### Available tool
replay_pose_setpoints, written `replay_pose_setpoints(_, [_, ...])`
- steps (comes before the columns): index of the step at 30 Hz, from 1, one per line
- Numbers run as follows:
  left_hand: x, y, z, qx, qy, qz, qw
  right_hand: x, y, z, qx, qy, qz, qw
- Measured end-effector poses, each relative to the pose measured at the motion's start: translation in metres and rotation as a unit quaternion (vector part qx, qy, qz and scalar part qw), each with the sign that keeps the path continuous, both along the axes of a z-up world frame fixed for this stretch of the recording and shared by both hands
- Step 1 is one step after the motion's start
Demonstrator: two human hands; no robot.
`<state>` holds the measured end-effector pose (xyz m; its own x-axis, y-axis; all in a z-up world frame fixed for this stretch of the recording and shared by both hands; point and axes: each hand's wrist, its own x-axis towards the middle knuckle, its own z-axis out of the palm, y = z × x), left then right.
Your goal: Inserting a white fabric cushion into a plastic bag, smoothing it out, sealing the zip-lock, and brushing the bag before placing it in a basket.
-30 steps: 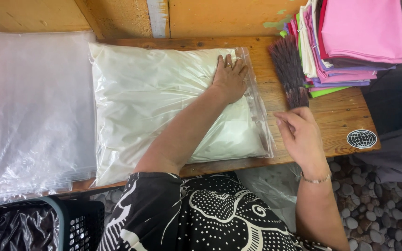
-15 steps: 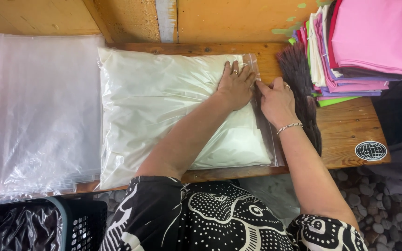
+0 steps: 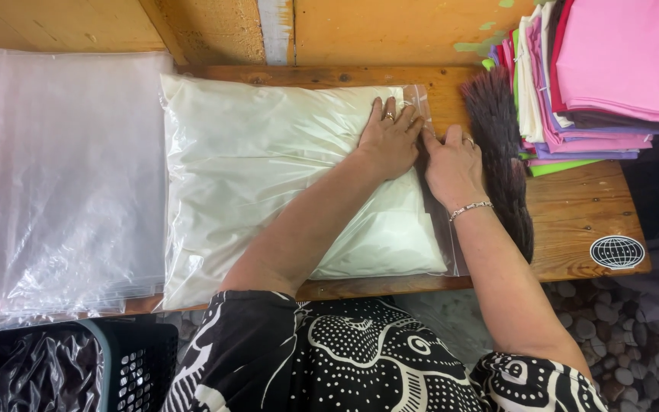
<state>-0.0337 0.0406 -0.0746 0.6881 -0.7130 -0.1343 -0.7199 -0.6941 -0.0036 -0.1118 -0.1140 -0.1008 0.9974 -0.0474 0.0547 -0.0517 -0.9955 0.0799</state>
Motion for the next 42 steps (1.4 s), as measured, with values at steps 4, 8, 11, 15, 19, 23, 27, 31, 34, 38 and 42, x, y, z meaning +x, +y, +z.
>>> replay_pose_setpoints(4, [0.002, -0.003, -0.006, -0.01, -0.003, 0.003, 1.0, -0.001, 0.0, -0.006, -0.009, -0.036, 0.016, 0.999])
replay_pose_setpoints(8, [0.001, -0.001, -0.005, -0.019, 0.007, 0.008, 1.0, -0.015, -0.002, -0.004, -0.022, -0.044, 0.04, 0.998])
replay_pose_setpoints(11, [0.002, 0.0, -0.001, -0.015, 0.015, 0.006, 1.0, -0.036, 0.002, -0.001, -0.038, -0.033, 0.047, 0.998])
replay_pose_setpoints(15, [0.001, 0.0, 0.0, -0.014, 0.023, 0.011, 1.0, -0.073, 0.005, 0.009, -0.056, -0.009, 0.064, 0.996])
replay_pose_setpoints(19, [0.005, 0.0, -0.003, -0.015, 0.026, 0.008, 1.0, -0.111, 0.012, 0.018, -0.076, 0.006, 0.073, 0.994])
replay_pose_setpoints(23, [0.005, 0.0, -0.004, -0.03, 0.028, 0.011, 0.999, -0.149, 0.023, 0.031, -0.09, 0.04, 0.065, 0.993])
replay_pose_setpoints(27, [0.003, 0.001, -0.002, -0.027, 0.032, 0.009, 0.999, -0.192, 0.02, 0.013, -0.133, -0.004, 0.097, 0.986])
replay_pose_setpoints(31, [0.001, 0.001, 0.004, -0.025, 0.036, 0.012, 0.999, -0.226, 0.027, 0.014, -0.146, -0.009, 0.095, 0.985])
replay_pose_setpoints(34, [0.0, 0.001, 0.019, 0.022, 0.078, 0.01, 0.997, -0.241, 0.029, 0.014, -0.171, 0.014, 0.094, 0.981])
replay_pose_setpoints(38, [-0.002, 0.004, 0.023, 0.021, 0.099, 0.01, 0.995, -0.247, 0.028, 0.018, -0.122, 0.007, 0.1, 0.987])
replay_pose_setpoints(42, [-0.002, 0.004, 0.02, -0.004, 0.111, 0.008, 0.994, -0.221, 0.018, 0.048, 0.14, 0.042, 0.051, 0.988])
